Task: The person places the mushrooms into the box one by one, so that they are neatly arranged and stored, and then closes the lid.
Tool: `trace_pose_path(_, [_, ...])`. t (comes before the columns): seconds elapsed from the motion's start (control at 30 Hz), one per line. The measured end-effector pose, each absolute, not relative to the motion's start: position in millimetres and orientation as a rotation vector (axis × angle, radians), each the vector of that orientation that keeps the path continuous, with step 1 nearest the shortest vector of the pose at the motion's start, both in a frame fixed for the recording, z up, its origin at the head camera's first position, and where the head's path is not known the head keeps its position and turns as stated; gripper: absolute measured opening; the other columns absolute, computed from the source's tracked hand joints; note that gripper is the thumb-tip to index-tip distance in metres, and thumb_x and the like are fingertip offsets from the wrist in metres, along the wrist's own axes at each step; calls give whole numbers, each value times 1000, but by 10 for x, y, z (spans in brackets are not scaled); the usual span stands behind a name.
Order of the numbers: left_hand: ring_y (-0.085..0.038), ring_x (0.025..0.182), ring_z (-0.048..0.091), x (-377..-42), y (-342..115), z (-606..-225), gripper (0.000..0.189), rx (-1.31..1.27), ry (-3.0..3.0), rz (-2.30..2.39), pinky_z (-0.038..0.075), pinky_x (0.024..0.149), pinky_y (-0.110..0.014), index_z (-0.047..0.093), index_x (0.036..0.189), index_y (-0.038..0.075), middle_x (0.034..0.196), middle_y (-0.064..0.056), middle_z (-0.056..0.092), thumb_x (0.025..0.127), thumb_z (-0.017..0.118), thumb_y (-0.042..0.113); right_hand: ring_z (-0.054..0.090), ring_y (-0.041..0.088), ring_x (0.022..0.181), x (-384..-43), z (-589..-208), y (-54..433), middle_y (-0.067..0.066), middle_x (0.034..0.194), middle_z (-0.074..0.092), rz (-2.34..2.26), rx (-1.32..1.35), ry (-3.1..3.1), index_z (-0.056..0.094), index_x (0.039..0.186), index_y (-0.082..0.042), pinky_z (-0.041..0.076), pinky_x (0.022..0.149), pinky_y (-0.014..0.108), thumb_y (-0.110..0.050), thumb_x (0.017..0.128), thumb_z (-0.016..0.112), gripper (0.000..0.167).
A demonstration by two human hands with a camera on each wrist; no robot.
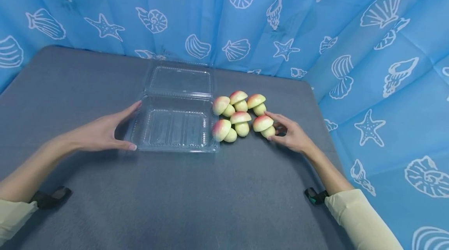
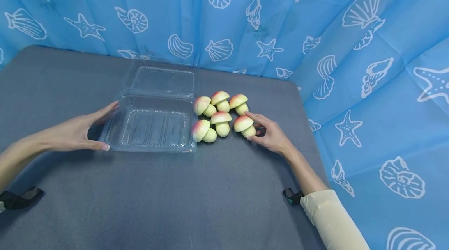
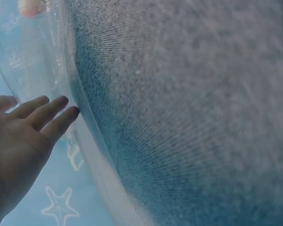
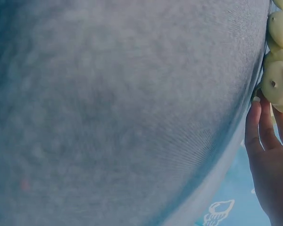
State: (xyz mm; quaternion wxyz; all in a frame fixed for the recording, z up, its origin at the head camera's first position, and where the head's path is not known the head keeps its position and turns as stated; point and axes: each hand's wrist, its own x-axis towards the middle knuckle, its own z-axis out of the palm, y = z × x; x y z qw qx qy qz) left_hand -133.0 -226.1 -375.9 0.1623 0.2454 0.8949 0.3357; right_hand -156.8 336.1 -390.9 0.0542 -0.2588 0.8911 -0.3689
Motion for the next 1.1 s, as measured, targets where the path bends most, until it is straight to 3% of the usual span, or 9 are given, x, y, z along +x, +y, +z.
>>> trace_pose_path(0.23, [-47,146,18,-1337,-2239,-3760,116,694,2554,954,21,111,-68,4,162,21,164,-20,13,79,83,42,62,33,105,-1529,-3783,3300,19,139,51,-1160,-711,2723,42,151,-6,55,84,50,3,82,79,79])
trace_pose_path(0.43, [-48,146,18,-1350,-2220,-3778,119,704,2563,964,20,112,-67,2,161,19,163,-23,12,79,84,42,65,41,104,-1440,-3507,3152,24,131,52,-1214,-679,2705,42,148,3,56,86,45,7,82,77,75])
trace_pose_path(0.77, [-49,145,19,-1336,-2189,-3744,123,668,2579,939,21,113,-66,0,161,15,162,-26,12,77,85,44,67,27,98,-1477,-3383,3080,21,126,53,-1254,-694,2762,41,150,0,56,85,30,8,83,74,75])
trace_pose_path(1.1, [-49,145,19,-1333,-2184,-3732,123,682,2539,954,24,111,-66,-4,160,14,163,-26,10,79,83,43,66,12,101,-1575,-3265,2979,21,127,53,-1378,-757,2781,41,151,-3,55,85,23,11,84,72,75])
